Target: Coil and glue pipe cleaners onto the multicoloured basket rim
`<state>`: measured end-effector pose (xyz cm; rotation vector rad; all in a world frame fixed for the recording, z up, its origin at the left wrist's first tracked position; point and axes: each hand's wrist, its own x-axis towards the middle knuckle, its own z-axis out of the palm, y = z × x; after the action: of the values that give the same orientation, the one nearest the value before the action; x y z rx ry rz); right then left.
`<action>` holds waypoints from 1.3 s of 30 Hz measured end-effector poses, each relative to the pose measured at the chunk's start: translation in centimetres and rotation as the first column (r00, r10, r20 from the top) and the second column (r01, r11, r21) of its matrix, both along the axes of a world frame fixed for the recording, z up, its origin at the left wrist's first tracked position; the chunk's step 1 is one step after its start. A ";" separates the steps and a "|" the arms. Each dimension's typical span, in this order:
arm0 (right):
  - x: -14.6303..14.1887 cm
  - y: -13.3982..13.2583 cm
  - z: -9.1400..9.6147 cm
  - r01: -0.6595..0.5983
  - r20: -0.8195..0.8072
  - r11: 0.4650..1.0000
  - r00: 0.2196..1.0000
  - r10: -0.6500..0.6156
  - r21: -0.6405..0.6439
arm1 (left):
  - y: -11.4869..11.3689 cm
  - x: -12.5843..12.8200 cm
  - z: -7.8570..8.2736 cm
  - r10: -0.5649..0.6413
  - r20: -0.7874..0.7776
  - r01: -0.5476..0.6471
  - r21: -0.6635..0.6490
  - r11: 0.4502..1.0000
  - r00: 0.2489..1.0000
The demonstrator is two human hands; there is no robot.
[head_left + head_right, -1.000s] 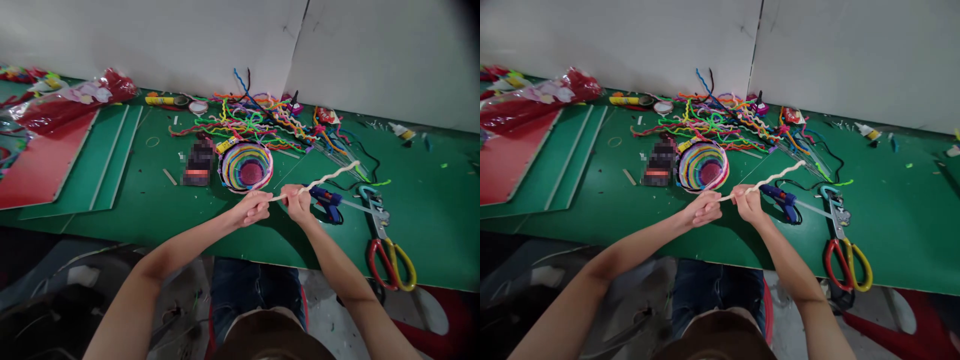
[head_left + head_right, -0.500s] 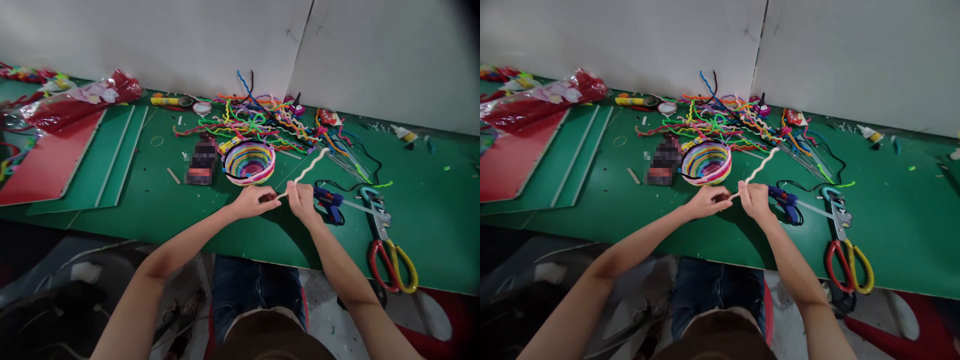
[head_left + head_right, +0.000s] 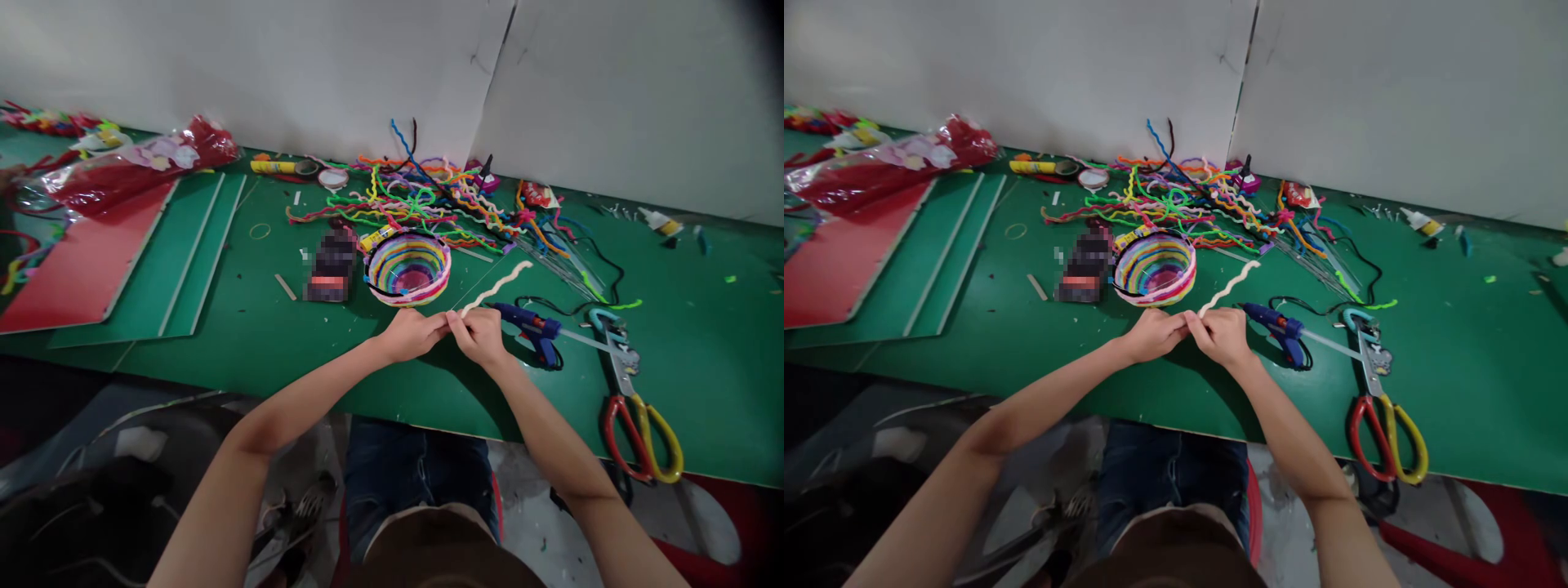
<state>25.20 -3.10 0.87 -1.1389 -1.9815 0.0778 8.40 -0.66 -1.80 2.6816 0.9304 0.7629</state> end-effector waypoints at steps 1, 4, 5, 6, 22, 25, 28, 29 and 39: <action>0.0 0.0 0.0 0.000 -0.021 1.000 1.000 0.000 -0.020 | 0.0 0.0 0.1 0.000 0.000 0.000 0.001 1.000 1.000; 0.0 -0.1 0.0 0.003 -0.101 0.995 0.995 -0.013 -0.099 | -0.1 0.0 0.4 -0.001 0.020 0.001 -0.034 0.999 1.000; 0.0 -0.1 0.0 0.007 -0.127 0.992 0.992 -0.022 -0.123 | -0.1 0.0 0.5 -0.003 0.023 0.004 -0.053 0.999 1.000; 0.1 -0.1 0.0 0.012 -0.146 0.990 0.989 -0.033 -0.143 | -0.1 0.0 0.7 -0.006 0.024 0.007 -0.070 0.998 1.000; 0.7 0.0 0.4 0.028 -0.252 0.976 0.964 -0.083 -0.215 | -0.5 0.0 2.2 -0.012 0.243 0.138 -0.509 0.850 0.970; 0.6 -0.1 1.2 -0.019 -0.317 0.976 0.947 -0.052 -0.218 | -0.7 0.0 2.9 0.017 0.410 0.332 -0.761 0.557 0.912; 0.4 -0.3 1.9 -0.073 -0.355 0.979 0.935 0.000 -0.192 | -0.8 0.1 3.0 0.087 0.536 0.510 -0.833 0.212 0.840; 0.3 -0.4 2.0 -0.081 -0.364 0.981 0.931 0.011 -0.177 | -0.8 0.2 2.9 0.107 0.575 0.561 -0.817 0.130 0.811; 0.8 0.2 0.7 -0.168 -0.398 0.939 0.917 0.037 -0.301 | -0.5 0.1 2.3 0.086 0.538 0.518 -0.836 0.184 0.838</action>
<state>25.98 -2.92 1.55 -1.1194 -1.7041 0.6656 8.48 -1.21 0.54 1.2739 0.5061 0.4330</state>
